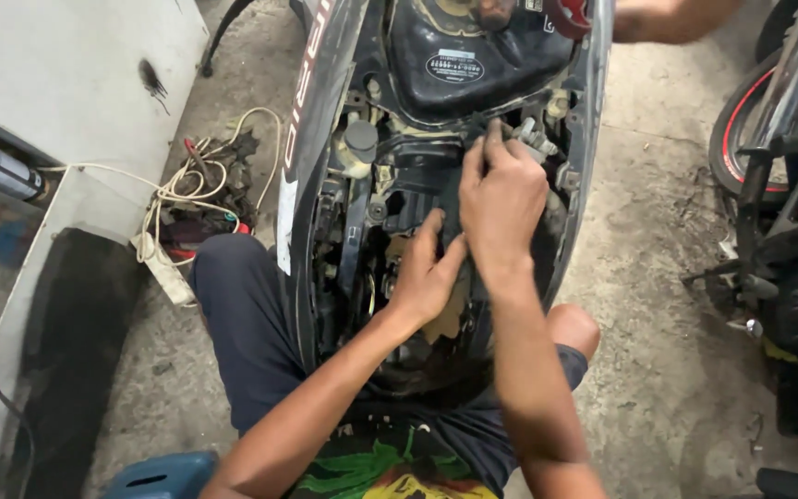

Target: Cleaning and servicing the air intake and engine components of a motorcycle under the seat.

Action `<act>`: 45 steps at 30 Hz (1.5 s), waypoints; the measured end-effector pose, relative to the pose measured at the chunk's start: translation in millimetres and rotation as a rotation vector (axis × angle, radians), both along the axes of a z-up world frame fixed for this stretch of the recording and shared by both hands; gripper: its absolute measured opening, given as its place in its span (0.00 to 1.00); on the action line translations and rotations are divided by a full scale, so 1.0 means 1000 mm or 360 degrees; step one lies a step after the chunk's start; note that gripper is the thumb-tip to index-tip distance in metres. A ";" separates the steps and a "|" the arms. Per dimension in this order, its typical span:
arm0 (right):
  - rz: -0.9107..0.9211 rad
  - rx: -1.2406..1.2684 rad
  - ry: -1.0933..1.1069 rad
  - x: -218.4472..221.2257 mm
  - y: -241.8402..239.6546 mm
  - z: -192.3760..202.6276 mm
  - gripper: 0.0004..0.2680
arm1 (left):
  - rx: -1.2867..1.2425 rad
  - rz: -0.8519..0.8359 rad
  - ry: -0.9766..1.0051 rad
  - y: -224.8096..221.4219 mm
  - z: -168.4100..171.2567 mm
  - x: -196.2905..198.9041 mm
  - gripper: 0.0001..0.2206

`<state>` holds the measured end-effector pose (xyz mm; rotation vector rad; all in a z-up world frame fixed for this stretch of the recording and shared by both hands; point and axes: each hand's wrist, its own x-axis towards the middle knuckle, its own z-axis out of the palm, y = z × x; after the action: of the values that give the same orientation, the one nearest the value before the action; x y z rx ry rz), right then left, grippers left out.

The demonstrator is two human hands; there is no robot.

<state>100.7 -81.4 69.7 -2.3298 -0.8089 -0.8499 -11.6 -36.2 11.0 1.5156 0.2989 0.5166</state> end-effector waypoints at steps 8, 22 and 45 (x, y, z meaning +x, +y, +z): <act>0.0277 -0.0173 0.0082 0.013 -0.010 0.001 0.09 | -0.0150 -0.0207 0.0058 0.015 -0.007 -0.007 0.18; -0.0034 0.1632 0.1027 -0.096 -0.051 0.001 0.08 | 0.0260 -0.0531 -0.0202 -0.008 0.009 -0.056 0.11; -0.0077 0.1714 0.1207 -0.060 -0.099 -0.019 0.05 | 0.0655 0.0898 0.0585 0.323 -0.281 -0.157 0.33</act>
<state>40.5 -180.4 50.5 -1.4644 0.0720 -0.2208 -168.3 286.7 -269.7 1.9305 0.9713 0.7728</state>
